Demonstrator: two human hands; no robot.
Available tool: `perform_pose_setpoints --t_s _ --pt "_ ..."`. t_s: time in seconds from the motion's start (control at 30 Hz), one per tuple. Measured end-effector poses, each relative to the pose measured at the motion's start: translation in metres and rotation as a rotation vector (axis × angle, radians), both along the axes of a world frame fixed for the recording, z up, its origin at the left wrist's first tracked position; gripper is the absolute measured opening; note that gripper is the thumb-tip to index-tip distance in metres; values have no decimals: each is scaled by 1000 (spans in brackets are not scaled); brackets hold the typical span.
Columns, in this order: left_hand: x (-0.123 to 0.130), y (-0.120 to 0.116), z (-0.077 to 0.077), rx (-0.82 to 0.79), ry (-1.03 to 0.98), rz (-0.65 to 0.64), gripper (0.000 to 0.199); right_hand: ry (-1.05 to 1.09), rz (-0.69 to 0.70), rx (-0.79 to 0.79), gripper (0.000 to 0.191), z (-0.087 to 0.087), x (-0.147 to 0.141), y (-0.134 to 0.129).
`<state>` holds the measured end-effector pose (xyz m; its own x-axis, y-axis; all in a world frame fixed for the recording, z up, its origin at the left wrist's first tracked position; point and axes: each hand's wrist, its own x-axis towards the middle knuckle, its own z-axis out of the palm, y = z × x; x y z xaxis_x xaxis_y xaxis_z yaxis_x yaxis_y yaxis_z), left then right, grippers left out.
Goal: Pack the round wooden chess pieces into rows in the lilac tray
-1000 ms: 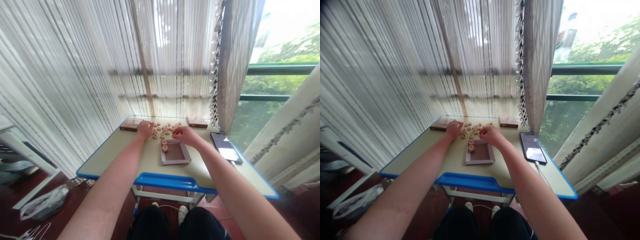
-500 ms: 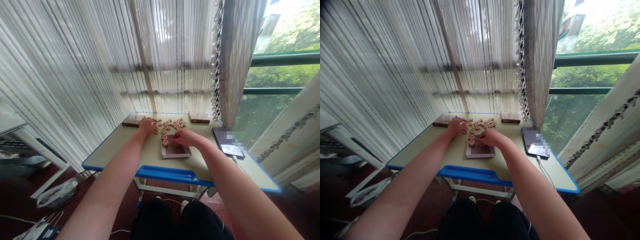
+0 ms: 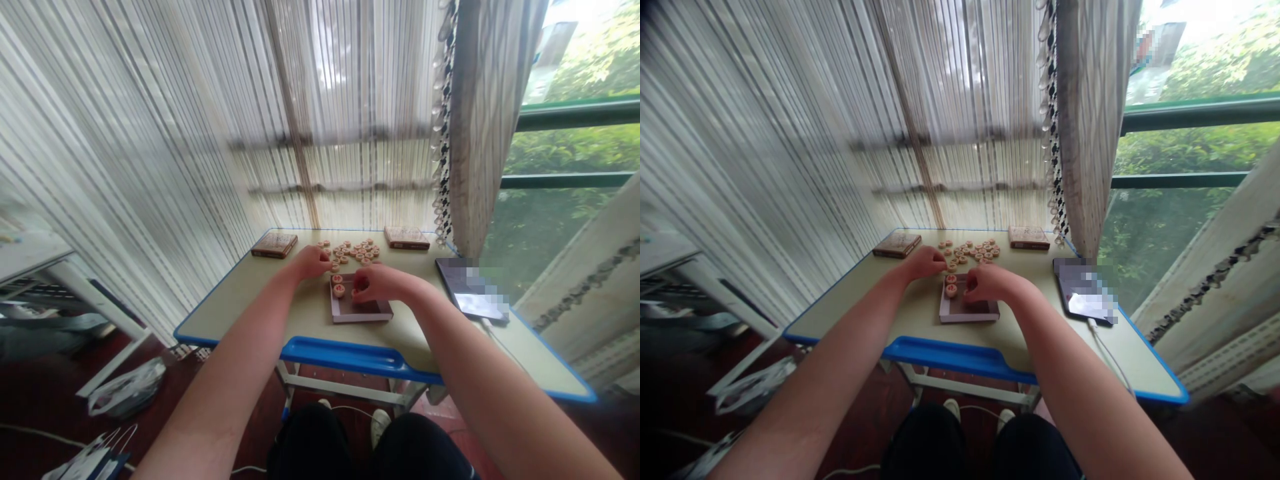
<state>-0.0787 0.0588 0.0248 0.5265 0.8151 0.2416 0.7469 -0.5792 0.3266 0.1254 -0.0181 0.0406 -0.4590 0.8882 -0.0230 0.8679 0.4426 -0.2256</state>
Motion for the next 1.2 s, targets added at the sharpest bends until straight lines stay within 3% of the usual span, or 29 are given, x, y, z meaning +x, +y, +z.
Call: perform_pose_setpoints --t_s 0.2,0.4,0.53,0.73,1.03,1.2 --pt "0 0 -1 5 -1 34 28 9 -9 -52 20 8 -8 -15" --pt "-1 2 -2 64 -72 33 28 164 80 -119 27 8 -13 -19" --pt "-2 3 -3 67 -70 39 27 150 74 -145 31 12 -11 -20" --pt "-3 8 -5 162 -70 47 25 146 77 -119 32 5 -13 -15" --pt "-5 9 -8 164 -95 71 32 155 78 -110 34 1 -16 -13" --pt "-6 10 -9 171 -57 79 31 175 87 -94 24 1 -16 -14"
